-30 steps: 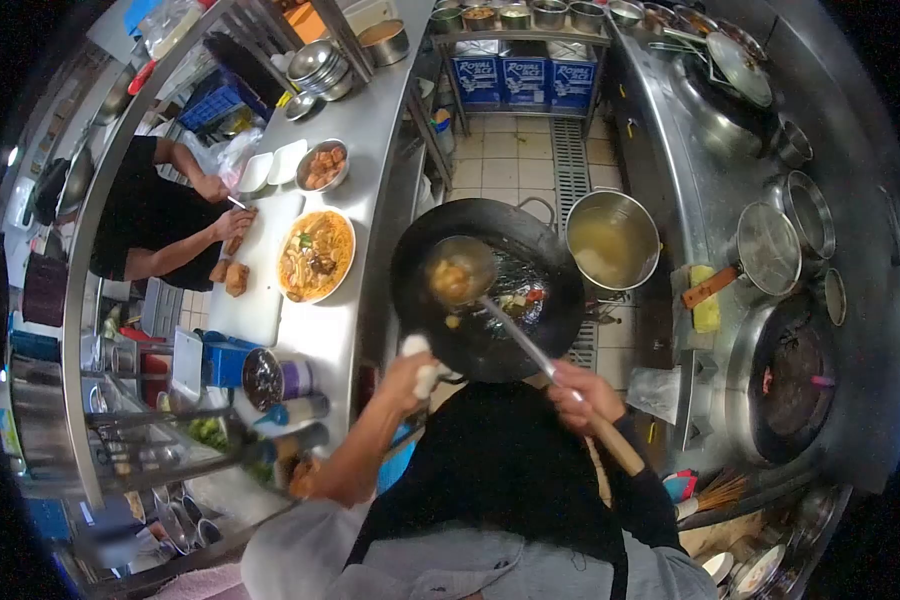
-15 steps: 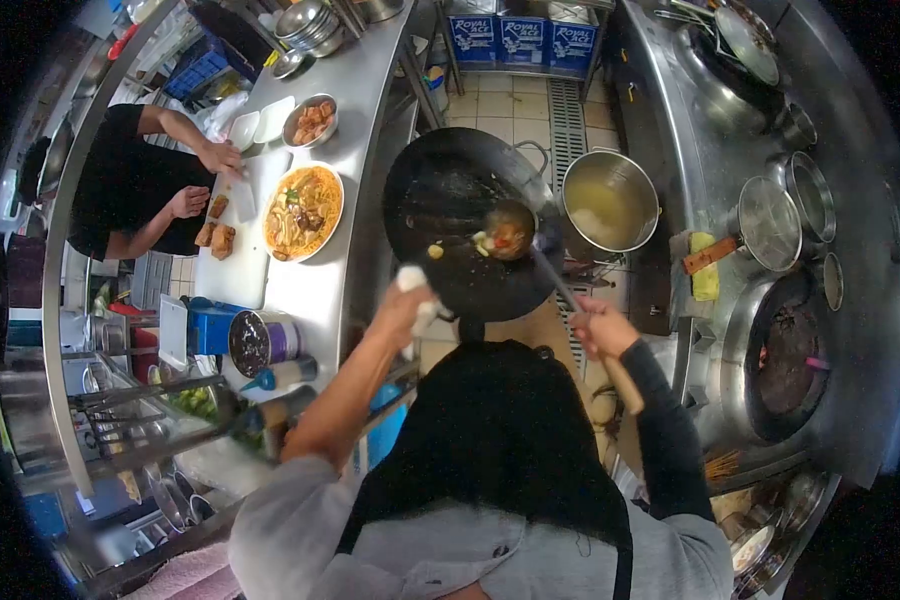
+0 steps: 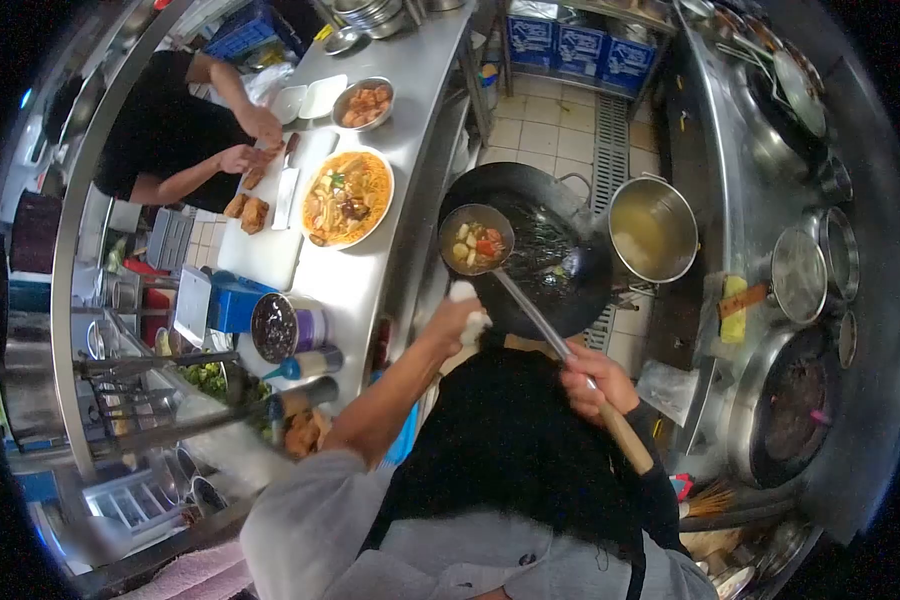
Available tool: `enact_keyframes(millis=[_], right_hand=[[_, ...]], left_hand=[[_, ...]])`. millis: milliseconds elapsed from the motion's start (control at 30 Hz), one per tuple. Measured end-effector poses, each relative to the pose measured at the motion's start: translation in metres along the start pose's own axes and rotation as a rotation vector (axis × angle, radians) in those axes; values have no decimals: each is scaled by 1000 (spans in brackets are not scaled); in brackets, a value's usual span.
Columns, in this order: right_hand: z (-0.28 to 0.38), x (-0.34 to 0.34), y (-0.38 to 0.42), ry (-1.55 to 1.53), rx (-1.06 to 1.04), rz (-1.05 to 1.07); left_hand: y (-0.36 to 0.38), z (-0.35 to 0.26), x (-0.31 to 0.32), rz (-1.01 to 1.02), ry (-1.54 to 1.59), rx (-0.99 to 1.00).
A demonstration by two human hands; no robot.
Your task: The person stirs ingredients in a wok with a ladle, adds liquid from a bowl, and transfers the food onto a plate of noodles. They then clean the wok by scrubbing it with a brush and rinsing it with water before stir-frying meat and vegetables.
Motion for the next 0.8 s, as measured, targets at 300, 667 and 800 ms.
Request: enact_keyframes(millis=[300,667,800], right_hand=[[22,136,-64,666,-165,-128],[10,197,-189,2074,-857,-8],[14,203,-188,2179,-756,-139]], left_hand=[[13,-9,-1,82,168,-75],[39,-63,-2,104,-2,551],[37,-42,-18,-93,91,66]])
Point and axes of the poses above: each hand's wrist, its own y-axis away from the middle knuckle, its own x-axis out of the palm, z = x × y, the point moved 5 cm from there along -y, towards the middle knuckle, and after that the axes turned 5 degrees about z, right-handed, at the moved point
